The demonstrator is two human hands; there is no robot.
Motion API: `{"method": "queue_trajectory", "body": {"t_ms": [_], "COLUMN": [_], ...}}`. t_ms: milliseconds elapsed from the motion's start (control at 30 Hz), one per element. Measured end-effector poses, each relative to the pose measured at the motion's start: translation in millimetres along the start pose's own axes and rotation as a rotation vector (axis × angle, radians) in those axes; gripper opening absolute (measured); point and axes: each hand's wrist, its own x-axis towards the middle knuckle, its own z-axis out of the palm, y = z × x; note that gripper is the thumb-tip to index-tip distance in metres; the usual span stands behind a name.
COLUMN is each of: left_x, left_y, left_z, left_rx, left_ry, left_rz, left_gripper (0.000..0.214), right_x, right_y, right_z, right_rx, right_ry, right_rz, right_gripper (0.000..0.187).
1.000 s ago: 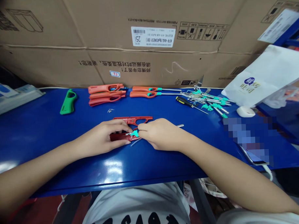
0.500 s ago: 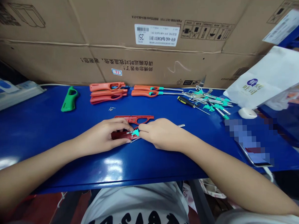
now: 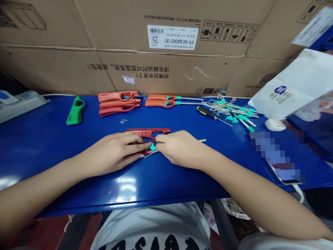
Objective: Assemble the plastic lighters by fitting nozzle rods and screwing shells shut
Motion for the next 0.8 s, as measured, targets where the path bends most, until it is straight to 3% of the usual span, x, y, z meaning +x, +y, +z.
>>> {"method": "queue_trajectory", "body": {"t_ms": [133,233,533,800], "left_x": [0.3,0.9,-0.6,-2.2], "left_y": [1.2,2.4,-2.2,-9.7], "left_z": [0.1,0.1,1.1,1.9], "left_rx": [0.138,0.173,0.104,-0.037], "left_ry": [0.002,0.007,0.037,0.135], "left_rz": [0.057,0.070,0.079,0.127], "left_gripper": [0.036,0.036,0.036,0.023], "right_x": [1.7,4.4,11.1,9.4], "right_y": [5.1,7.2,7.5,6.7], "right_z": [2.9,6.3,9.1,7.5], "right_rx": [0.418,0.578,0.710,0.648], "right_ry": [0.118,0.151,0.120,0.144], "right_rz": [0.105,0.163,0.403,0.333], "right_gripper": [0.015,0.013,0.009,0.008]}}
